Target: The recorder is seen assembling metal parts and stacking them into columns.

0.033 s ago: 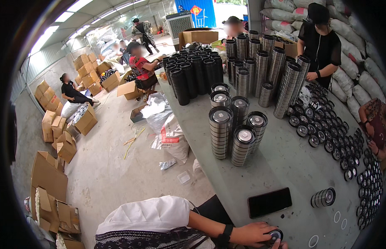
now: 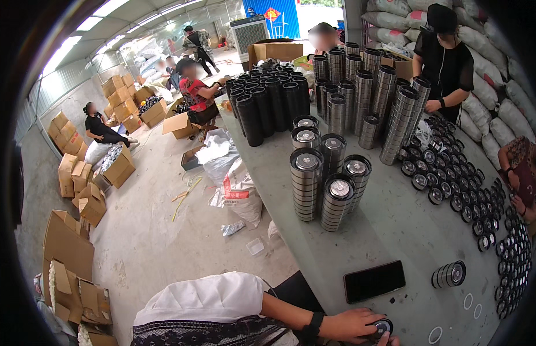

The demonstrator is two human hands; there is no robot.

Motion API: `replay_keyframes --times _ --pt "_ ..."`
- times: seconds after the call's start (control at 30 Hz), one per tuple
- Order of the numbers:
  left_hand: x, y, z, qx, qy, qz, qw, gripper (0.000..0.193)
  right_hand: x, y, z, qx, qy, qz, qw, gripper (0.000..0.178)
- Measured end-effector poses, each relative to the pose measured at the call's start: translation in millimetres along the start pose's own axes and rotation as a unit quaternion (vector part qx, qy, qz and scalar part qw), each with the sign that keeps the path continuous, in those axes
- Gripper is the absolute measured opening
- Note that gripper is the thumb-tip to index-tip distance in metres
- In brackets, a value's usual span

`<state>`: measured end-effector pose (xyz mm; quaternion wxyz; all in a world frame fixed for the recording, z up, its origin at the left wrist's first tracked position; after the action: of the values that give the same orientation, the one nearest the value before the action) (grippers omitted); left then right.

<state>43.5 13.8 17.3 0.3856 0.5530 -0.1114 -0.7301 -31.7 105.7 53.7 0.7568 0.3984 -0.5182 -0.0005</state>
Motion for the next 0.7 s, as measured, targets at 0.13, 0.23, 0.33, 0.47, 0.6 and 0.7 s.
replay_keyframes --times 0.13,0.23,0.33,0.47,0.6,0.7 --pt "1 -1 0 0.019 0.016 -0.010 1.000 0.043 -9 -2 -2 -0.006 -0.035 0.025 0.999 0.036" --pt "0 2 0 0.011 0.004 0.000 1.000 0.043 -11 -3 -1 -0.010 -0.037 0.040 0.998 0.036" --pt "2 7 -3 -0.013 -0.025 0.011 1.000 0.041 -6 -5 1 -0.013 -0.019 0.025 0.999 0.036" --pt "12 -7 -6 0.032 0.006 0.004 0.999 0.038 -5 -4 1 -0.015 -0.018 0.011 1.000 0.037" --pt "14 -5 -9 0.004 0.006 0.014 1.000 0.035 -5 -6 1 -0.018 -0.015 0.024 0.999 0.037" --pt "8 1 -7 -0.002 0.001 0.032 1.000 0.036 -5 -5 0 -0.024 -0.015 0.031 0.999 0.036"
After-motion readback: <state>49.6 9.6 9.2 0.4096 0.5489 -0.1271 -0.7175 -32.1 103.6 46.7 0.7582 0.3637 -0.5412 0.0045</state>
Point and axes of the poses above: each hand's wrist, its own z-axis towards the middle knuckle, its own y-axis out of the back of the hand, x = y × z, the point moved 10 cm from there along z, towards the middle knuckle, and after that the axes turned 10 degrees about y, right-handed, at the moved point
